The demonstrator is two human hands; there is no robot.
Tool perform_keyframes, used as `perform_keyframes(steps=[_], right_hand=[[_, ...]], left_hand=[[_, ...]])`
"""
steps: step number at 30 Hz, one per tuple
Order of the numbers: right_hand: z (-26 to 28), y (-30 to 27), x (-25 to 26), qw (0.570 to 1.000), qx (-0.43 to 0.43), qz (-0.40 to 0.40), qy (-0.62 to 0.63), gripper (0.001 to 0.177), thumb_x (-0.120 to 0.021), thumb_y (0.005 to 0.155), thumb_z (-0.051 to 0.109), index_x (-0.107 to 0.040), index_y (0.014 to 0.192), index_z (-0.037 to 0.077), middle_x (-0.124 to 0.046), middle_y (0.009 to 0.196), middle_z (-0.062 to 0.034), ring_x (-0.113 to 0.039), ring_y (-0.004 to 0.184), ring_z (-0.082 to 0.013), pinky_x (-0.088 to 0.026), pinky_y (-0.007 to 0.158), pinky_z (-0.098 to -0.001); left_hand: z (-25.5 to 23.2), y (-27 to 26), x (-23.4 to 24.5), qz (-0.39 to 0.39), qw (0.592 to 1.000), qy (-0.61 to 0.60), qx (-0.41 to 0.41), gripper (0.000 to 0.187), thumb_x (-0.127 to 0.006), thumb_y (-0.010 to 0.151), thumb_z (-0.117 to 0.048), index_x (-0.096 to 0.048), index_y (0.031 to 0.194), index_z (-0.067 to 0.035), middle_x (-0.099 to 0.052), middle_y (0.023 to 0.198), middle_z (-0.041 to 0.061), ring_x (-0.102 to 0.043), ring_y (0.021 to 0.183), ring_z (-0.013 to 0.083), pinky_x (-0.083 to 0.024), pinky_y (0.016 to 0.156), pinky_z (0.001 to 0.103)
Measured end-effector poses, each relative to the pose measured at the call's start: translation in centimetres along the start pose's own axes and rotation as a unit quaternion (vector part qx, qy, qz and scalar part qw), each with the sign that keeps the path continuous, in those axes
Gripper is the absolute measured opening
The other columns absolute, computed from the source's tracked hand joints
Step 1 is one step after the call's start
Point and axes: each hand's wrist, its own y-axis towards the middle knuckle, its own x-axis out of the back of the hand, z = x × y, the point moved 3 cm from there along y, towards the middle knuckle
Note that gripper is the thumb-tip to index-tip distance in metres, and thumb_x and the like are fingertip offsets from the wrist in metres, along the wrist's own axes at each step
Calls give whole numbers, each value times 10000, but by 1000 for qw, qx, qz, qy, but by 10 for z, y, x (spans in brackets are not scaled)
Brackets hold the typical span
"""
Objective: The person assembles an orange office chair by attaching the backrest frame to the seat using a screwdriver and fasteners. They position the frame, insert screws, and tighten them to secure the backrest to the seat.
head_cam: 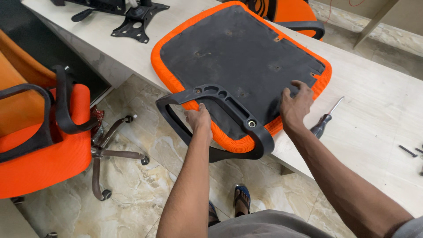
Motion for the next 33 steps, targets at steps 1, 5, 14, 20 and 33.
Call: perform_keyframes(steps=[1,5,14,20,33], right_hand=[[19,-9,-4,999,27,26,27,281,-637,955,162,-655,1220,72,-524,1301,-136,-509,1217,-296,-458,1009,-446],[97,-55,-31,966,43,209,148,233,-575,974,193,-704,1130,76,-637,1061,-42,-564,942,-213,-475,825,-392],[213,-190,-143,859,126,457,194,235,-583,980,240,-682,1115,75,-634,893,16,-592,856,-106,-492,785,-278],[277,-273,-239,793,125,558,212,225,-605,996,277,-671,1116,99,-625,897,29,-590,851,-107,-489,767,-297],[402,-339,-443,765,157,604,159,449,-660,928,257,-557,1343,121,-642,1181,-28,-618,1023,-148,-514,836,-327]], left_hand=[[-5,-4,4,-4,999,-1,-36,560,-558,1014,-260,-355,1459,12,-460,1481,191,-578,1274,346,-498,1048,421],[-31,1,43,6,988,-48,-150,322,-588,970,-190,-657,1224,-4,-691,1196,111,-688,1063,233,-532,912,356],[-44,75,207,-4,971,-158,-177,238,-612,954,-139,-710,1153,-52,-661,955,39,-575,815,146,-470,744,329],[-48,130,346,-83,965,-158,-193,218,-618,929,-137,-724,1105,-65,-686,940,17,-618,842,113,-498,773,282],[-44,233,520,-178,950,-229,-118,186,-634,953,-187,-724,1085,-93,-629,805,19,-550,702,119,-475,645,297]])
